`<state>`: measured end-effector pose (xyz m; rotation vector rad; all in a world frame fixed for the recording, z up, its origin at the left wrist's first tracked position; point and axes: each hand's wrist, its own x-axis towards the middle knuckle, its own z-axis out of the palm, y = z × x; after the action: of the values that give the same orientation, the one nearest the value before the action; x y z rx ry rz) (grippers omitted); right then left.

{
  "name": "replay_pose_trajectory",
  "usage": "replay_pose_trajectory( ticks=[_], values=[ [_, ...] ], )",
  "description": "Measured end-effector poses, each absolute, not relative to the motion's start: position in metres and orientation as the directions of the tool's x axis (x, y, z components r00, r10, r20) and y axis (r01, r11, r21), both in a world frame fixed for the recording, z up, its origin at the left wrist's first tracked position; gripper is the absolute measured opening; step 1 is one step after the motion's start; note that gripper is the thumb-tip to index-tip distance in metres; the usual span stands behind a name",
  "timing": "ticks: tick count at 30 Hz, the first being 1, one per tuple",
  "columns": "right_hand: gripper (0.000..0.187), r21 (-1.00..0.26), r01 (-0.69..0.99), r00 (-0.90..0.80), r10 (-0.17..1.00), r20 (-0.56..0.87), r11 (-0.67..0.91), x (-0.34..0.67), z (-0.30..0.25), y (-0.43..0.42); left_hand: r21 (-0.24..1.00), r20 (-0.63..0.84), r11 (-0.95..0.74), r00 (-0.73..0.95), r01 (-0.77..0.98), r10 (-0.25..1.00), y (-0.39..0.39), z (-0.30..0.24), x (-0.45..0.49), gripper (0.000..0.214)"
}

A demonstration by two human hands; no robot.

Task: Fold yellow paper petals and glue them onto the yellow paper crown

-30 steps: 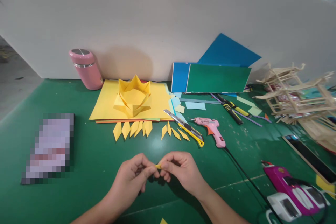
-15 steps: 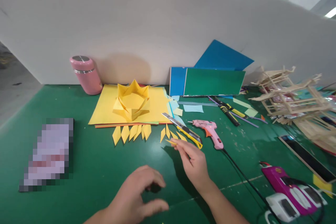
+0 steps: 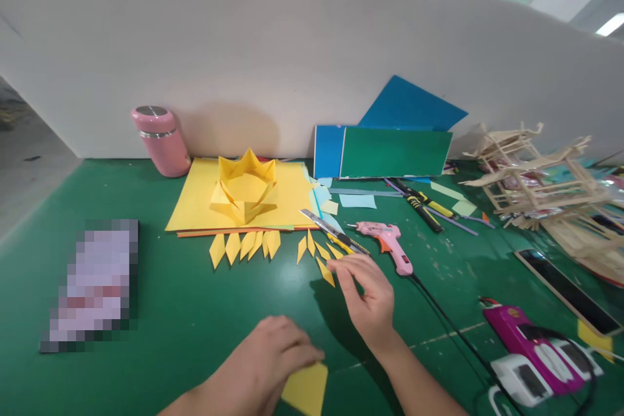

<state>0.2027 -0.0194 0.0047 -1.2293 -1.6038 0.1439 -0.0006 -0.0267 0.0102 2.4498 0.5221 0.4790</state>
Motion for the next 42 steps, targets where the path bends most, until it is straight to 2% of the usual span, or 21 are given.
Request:
replay_pose_trajectory(
  ticks=[3,6,8,9,11,13,15,17,20,25,30,34,37,40,42],
  values=[
    [0.019,-0.621,0.584,-0.028,0.777,0.629,0.523,0.201,0.004,-0.021,0.594,0.265,-0.682,0.696,0.428,0.667,-0.019,0.000,-0.004,0.045],
    [0.015,-0.597,0.540,-0.267,0.794,0.547,0.593,0.197,0.004,-0.021,0.635,0.292,-0.555,0.498,0.538,0.816,-0.013,-0.004,-0.008,0.034],
    [0.018,-0.578,0.528,-0.426,0.783,0.453,0.622,0.194,0.003,-0.020,0.654,0.270,-0.504,0.448,0.564,0.852,-0.012,-0.001,-0.010,0.024],
    [0.025,-0.568,0.535,-0.481,0.778,0.403,0.625,0.192,0.003,-0.021,0.651,0.252,-0.508,0.471,0.564,0.845,-0.012,0.001,-0.011,0.023],
    [0.042,-0.555,0.567,-0.531,0.785,0.318,0.609,0.188,0.003,-0.022,0.621,0.211,-0.571,0.587,0.537,0.781,-0.014,0.006,-0.012,0.038],
    [0.044,-0.555,0.610,-0.514,0.816,0.266,0.565,0.184,0.001,-0.024,0.585,0.172,-0.622,0.670,0.520,0.722,-0.016,0.008,-0.013,0.056],
    [0.033,-0.563,0.646,-0.452,0.853,0.260,0.515,0.181,-0.001,-0.026,0.557,0.164,-0.622,0.662,0.550,0.732,-0.016,0.006,-0.014,0.058],
    [0.021,-0.569,0.670,-0.379,0.879,0.291,0.477,0.180,-0.003,-0.026,0.549,0.185,-0.596,0.611,0.585,0.770,-0.014,0.003,-0.013,0.049],
    [0.013,-0.587,0.664,-0.318,0.885,0.339,0.463,0.181,-0.003,-0.026,0.570,0.219,-0.574,0.565,0.588,0.796,-0.011,-0.001,-0.011,0.036],
    [0.023,-0.604,0.646,-0.347,0.885,0.312,0.466,0.182,0.000,-0.026,0.629,0.263,-0.541,0.503,0.557,0.823,-0.007,-0.004,-0.010,0.022],
    [0.008,-0.744,0.537,-0.270,0.916,0.297,0.399,0.177,0.000,-0.028,0.736,0.208,-0.465,0.490,0.491,0.847,-0.006,0.003,-0.010,0.012],
    [0.011,-0.846,0.452,-0.160,0.959,0.234,0.282,0.174,0.002,-0.028,0.855,0.088,-0.277,0.405,0.439,0.910,-0.006,0.008,-0.009,0.014],
    [0.011,-0.938,0.325,-0.088,0.992,0.094,0.118,0.173,0.002,-0.029,0.949,-0.073,-0.034,0.325,0.312,0.943,-0.005,0.008,-0.007,0.015],
    [0.013,-0.984,0.177,-0.068,0.997,-0.025,-0.012,0.171,0.001,-0.029,0.977,-0.187,0.147,0.296,0.153,0.937,-0.004,0.006,-0.005,0.023],
    [0.013,-0.989,0.144,-0.065,0.997,-0.039,-0.029,0.168,-0.001,-0.030,0.973,-0.216,0.183,0.289,0.137,0.933,-0.004,0.006,-0.004,0.025]
  ],
)
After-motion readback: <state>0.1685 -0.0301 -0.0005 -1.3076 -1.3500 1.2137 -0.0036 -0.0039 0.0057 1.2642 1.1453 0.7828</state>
